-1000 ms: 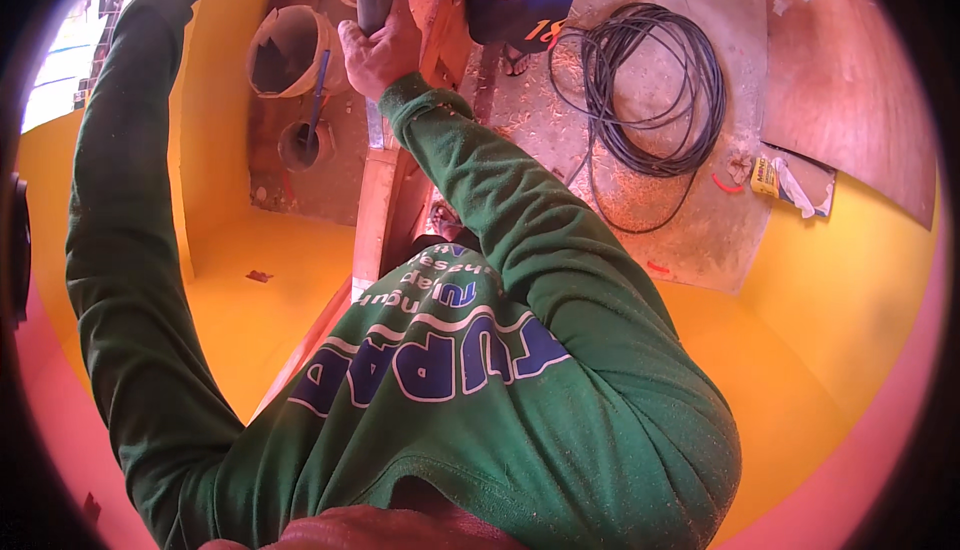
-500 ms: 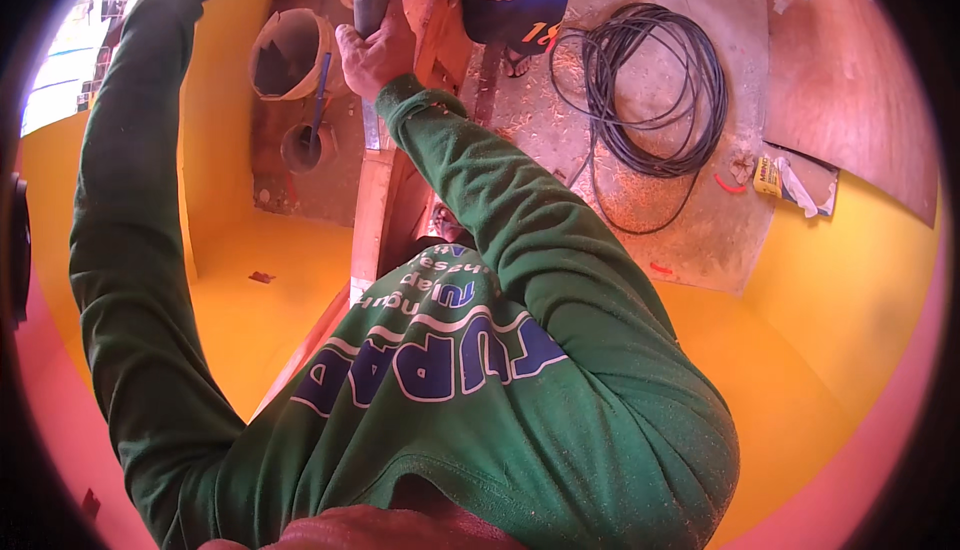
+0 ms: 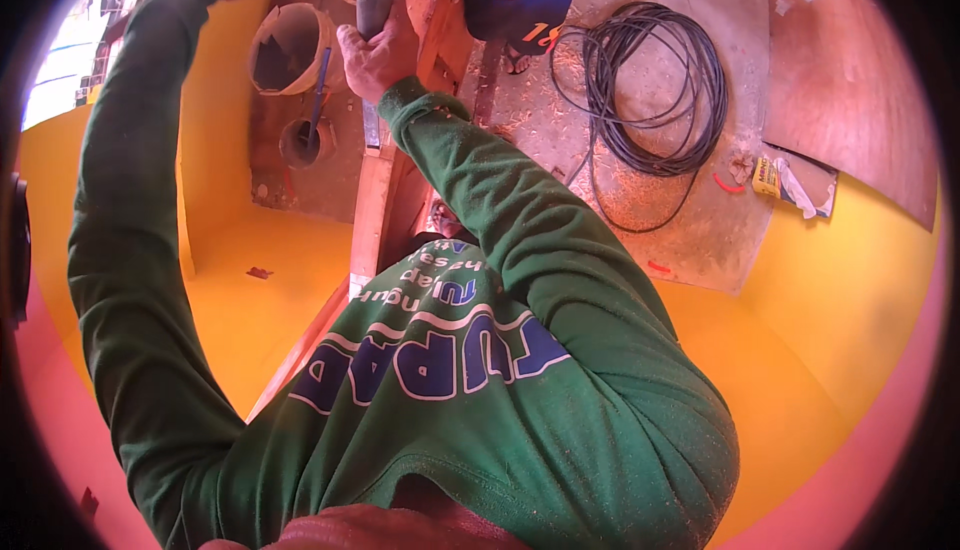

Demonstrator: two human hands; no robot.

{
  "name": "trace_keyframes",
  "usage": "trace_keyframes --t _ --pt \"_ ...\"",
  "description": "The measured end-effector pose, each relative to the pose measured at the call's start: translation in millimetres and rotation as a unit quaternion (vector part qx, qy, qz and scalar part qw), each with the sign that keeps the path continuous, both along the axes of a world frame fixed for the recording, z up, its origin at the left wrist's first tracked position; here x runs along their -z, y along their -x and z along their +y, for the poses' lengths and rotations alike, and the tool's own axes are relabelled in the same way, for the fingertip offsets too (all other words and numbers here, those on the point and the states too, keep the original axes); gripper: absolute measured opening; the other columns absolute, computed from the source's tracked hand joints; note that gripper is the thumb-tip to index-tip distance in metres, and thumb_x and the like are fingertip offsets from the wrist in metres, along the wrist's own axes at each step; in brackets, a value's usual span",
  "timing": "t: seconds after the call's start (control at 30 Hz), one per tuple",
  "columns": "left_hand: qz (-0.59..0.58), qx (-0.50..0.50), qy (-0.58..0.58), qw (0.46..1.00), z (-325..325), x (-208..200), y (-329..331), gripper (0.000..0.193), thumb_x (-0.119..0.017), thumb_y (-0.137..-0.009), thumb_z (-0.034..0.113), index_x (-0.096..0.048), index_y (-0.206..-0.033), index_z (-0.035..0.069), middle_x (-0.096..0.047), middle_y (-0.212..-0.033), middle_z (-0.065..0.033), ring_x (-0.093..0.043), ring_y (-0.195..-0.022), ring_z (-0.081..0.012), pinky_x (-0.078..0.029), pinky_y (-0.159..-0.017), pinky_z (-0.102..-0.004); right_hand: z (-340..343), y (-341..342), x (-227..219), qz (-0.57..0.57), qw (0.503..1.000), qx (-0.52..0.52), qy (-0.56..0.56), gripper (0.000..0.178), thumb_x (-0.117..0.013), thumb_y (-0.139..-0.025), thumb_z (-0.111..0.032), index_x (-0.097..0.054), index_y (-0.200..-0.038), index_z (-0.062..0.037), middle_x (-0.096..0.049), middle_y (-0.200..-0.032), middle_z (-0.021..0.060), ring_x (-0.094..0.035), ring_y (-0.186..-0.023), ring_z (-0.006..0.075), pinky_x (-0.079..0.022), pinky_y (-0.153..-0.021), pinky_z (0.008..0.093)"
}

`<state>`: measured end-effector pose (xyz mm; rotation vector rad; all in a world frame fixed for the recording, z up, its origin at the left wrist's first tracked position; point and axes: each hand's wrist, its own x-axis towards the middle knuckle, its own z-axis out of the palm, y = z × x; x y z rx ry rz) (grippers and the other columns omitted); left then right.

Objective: The person carves mortises into the edge of a wooden door using a chisel and a hammer, then tests the fit by placing a metal hinge onto the carved recess.

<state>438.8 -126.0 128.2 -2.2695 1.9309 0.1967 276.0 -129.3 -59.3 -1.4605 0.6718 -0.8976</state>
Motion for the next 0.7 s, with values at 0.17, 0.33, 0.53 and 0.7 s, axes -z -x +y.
trace_keyframes --t 0.17,0.33,0.53,0.7 --pt "0.016 -0.034 0.027 0.999 2.8 1.2 3.5 0.019 -0.052 -0.066 0.010 -0.060 -0.083 0.006 -0.059 -0.074 -0.0165 -0.056 -0.073 -0.0292 -0.044 -0.064 -0.0374 2.1 7.3 -15.0 -0.008 0.999 -0.040 -0.033 0.035 -0.064 -0.069 -0.013 -0.043 -0.095 -0.0032 -0.052 -0.068 0.0076 -0.054 -0.059 0.0179 -0.045 -0.058 0.0307" --pt "-0.011 0.032 0.043 0.998 7.2 1.7 4.1 0.018 -0.052 -0.066 0.010 -0.060 -0.082 0.005 -0.059 -0.073 -0.0163 -0.056 -0.073 -0.0297 -0.043 -0.065 -0.0375 -7.1 -3.7 -7.8 -0.062 0.998 -0.022 -0.006 0.029 -0.063 -0.070 -0.010 -0.043 -0.089 -0.0021 -0.052 -0.067 0.0057 -0.051 -0.056 0.0158 -0.044 -0.055 0.0297" --pt "-0.085 0.063 0.048 0.993 16.2 -3.8 -1.5 0.020 -0.050 -0.068 0.011 -0.058 -0.085 0.005 -0.057 -0.074 -0.0169 -0.056 -0.074 -0.0317 -0.043 -0.066 -0.0388 -35.5 -3.3 -37.7 0.105 0.992 0.009 0.065 0.080 -0.062 -0.073 -0.026 -0.015 -0.131 0.0017 -0.024 -0.133 0.0222 -0.025 -0.124 0.0306 -0.024 -0.099 0.0322" --pt "-0.017 -0.115 0.054 0.992 6.6 -23.8 18.8 0.022 -0.047 -0.074 0.010 -0.056 -0.093 0.006 -0.057 -0.083 -0.0186 -0.054 -0.075 -0.0319 -0.041 -0.066 -0.0388 -35.6 -4.3 -38.4 0.026 0.996 0.032 0.079 0.078 -0.064 -0.072 -0.023 -0.018 -0.130 0.0023 -0.028 -0.129 0.0231 -0.032 -0.118 0.0314 -0.029 -0.096 0.0358"
